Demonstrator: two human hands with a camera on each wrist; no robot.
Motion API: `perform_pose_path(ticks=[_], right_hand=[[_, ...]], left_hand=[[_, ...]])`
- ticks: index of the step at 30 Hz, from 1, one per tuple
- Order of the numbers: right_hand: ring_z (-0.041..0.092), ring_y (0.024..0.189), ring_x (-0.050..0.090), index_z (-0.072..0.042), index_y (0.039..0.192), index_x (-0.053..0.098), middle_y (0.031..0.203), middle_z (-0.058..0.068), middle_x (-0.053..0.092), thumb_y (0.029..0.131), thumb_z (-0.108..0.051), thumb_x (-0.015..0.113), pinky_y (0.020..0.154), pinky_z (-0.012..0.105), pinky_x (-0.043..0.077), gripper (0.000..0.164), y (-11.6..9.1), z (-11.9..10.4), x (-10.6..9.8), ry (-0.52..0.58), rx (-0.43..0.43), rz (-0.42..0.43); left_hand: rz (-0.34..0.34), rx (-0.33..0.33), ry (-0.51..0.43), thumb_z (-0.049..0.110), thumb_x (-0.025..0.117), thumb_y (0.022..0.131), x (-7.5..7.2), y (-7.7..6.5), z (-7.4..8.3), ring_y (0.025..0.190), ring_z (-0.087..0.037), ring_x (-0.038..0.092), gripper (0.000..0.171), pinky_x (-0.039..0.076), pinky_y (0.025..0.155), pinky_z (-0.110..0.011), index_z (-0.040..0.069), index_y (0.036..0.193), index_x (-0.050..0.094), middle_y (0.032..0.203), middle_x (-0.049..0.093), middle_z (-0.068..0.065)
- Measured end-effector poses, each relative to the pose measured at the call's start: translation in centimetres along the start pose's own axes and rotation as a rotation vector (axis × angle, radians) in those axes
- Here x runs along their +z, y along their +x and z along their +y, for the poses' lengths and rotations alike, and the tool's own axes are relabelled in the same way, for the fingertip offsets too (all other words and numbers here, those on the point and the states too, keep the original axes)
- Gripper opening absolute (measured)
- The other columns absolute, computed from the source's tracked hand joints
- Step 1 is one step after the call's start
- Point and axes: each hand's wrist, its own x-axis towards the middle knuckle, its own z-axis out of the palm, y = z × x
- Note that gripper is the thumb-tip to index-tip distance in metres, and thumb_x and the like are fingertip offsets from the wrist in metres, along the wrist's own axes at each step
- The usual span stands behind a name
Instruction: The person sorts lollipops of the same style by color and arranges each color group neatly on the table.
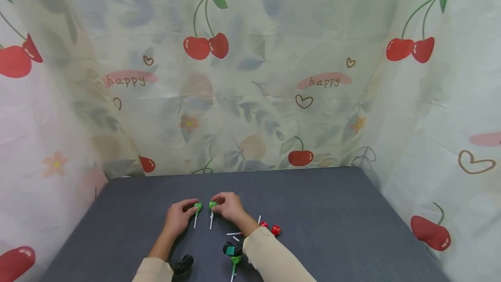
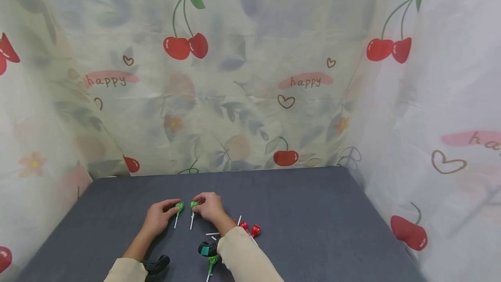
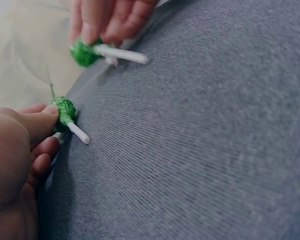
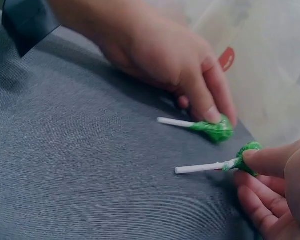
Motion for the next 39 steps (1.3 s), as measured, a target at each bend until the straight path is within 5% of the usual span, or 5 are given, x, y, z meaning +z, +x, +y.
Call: perform_pose_path(ticks=[16, 39], right_hand=[[0.008, 0.077, 0.061, -0.019, 0.095, 0.078, 0.084, -0.010, 0.068, 0.081, -0.023, 0.080, 0.069, 0.028, 0.050, 0.015, 0.0, -0.7, 3.3, -0.124, 0.077, 0.142], [0.005, 0.066, 0.054, -0.017, 0.097, 0.076, 0.073, -0.013, 0.060, 0.079, -0.022, 0.081, 0.063, 0.026, 0.046, 0.019, -0.3, -0.1, 3.6, -0.151, 0.078, 0.195]], left_hand=[[-0.020, 0.033, -0.003, 0.011, 0.068, 0.091, -0.6, 0.5, -0.1, 0.108, -0.034, 0.061, 0.028, 0.046, 0.092, -0.050, 0.004, 0.118, 0.070, 0.112, 0.069, -0.014], [-0.017, 0.012, 0.003, 0.011, 0.069, 0.091, -0.1, 0.1, -0.2, 0.111, -0.035, 0.060, 0.028, 0.044, 0.093, -0.052, 0.005, 0.118, 0.070, 0.114, 0.068, -0.015]])
